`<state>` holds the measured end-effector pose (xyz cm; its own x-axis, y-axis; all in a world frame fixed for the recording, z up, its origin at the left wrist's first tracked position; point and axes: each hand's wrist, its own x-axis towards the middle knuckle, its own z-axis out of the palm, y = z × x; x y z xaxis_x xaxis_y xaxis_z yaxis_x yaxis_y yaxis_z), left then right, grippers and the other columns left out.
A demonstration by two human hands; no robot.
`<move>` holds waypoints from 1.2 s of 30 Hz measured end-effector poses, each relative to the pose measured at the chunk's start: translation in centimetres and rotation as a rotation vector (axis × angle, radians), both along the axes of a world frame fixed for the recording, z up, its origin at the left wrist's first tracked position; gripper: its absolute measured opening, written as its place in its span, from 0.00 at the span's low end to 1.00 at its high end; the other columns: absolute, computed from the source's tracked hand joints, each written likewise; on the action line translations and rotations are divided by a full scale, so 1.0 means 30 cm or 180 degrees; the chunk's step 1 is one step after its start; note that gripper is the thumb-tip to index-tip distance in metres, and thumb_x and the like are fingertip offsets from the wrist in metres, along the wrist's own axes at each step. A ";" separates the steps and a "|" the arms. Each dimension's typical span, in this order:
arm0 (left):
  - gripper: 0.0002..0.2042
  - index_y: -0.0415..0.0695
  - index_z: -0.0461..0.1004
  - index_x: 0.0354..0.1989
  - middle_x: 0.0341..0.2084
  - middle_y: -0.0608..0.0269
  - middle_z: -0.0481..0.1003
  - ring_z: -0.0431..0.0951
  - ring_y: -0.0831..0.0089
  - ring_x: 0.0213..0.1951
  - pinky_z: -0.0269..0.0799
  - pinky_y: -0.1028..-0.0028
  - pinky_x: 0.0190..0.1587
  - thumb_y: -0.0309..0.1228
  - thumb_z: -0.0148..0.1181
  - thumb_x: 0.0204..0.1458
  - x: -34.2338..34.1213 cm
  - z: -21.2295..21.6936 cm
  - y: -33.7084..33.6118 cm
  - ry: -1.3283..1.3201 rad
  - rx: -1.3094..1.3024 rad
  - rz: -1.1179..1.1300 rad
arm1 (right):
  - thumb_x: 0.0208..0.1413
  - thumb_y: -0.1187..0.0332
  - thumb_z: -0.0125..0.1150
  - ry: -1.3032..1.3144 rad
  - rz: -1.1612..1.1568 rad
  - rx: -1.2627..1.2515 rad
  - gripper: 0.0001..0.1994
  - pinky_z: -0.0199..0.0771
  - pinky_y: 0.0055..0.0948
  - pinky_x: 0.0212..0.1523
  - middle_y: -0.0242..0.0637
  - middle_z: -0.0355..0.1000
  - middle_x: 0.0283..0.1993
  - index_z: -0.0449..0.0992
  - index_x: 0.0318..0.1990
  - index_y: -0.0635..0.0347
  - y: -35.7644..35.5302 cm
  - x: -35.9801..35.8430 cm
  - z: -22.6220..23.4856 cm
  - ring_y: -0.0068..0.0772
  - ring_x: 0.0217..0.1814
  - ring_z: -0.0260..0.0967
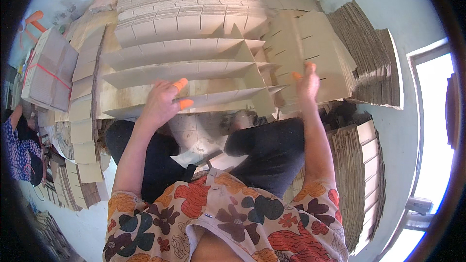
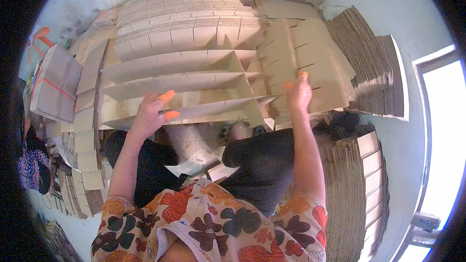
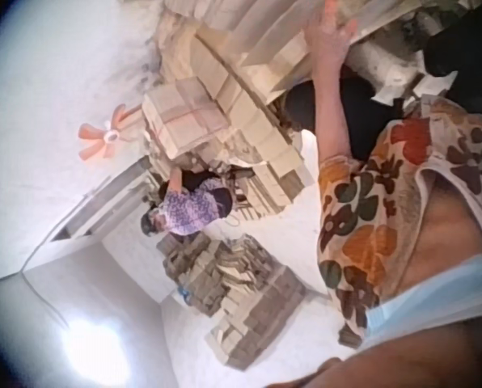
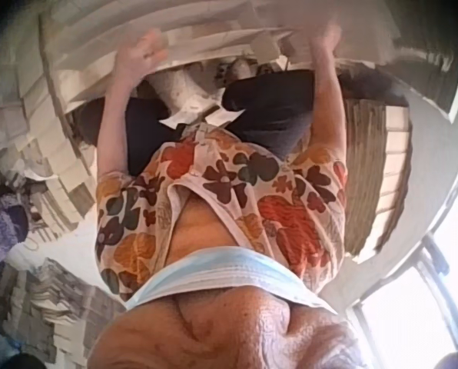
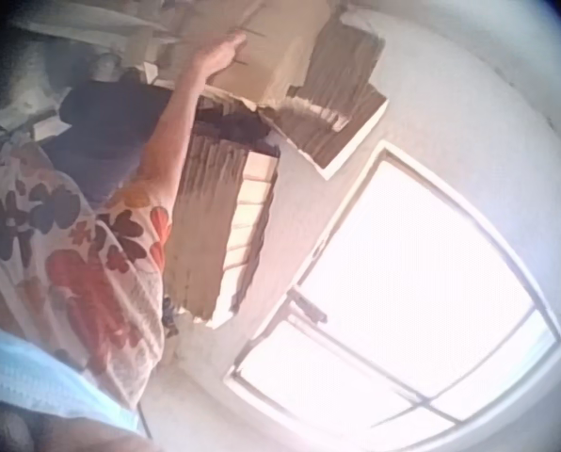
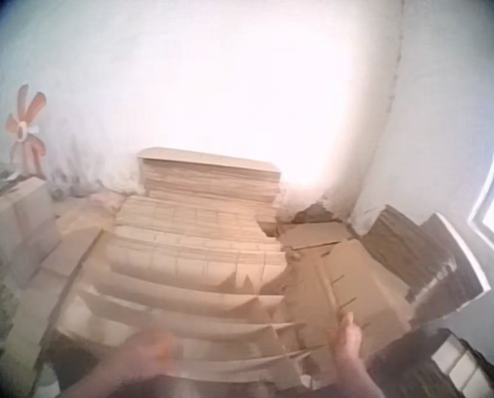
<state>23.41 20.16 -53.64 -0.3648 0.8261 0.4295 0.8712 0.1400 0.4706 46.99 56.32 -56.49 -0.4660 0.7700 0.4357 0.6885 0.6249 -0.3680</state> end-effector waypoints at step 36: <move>0.14 0.46 0.74 0.40 0.24 0.52 0.75 0.76 0.54 0.30 0.71 0.58 0.30 0.34 0.63 0.43 0.138 -0.106 0.208 -0.0100 -0.0370 -0.0115 | 0.45 0.77 0.65 -0.0134 0.1557 -0.0762 0.25 0.67 0.23 0.25 0.47 0.74 0.28 0.69 0.55 0.62 -0.382 -0.113 0.424 0.19 0.21 0.59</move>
<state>27.55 26.39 -56.82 -0.3456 0.8825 0.3189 0.8618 0.1640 0.4801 43.61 44.87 -43.76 -0.8080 0.5344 0.2480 0.3558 0.7782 -0.5176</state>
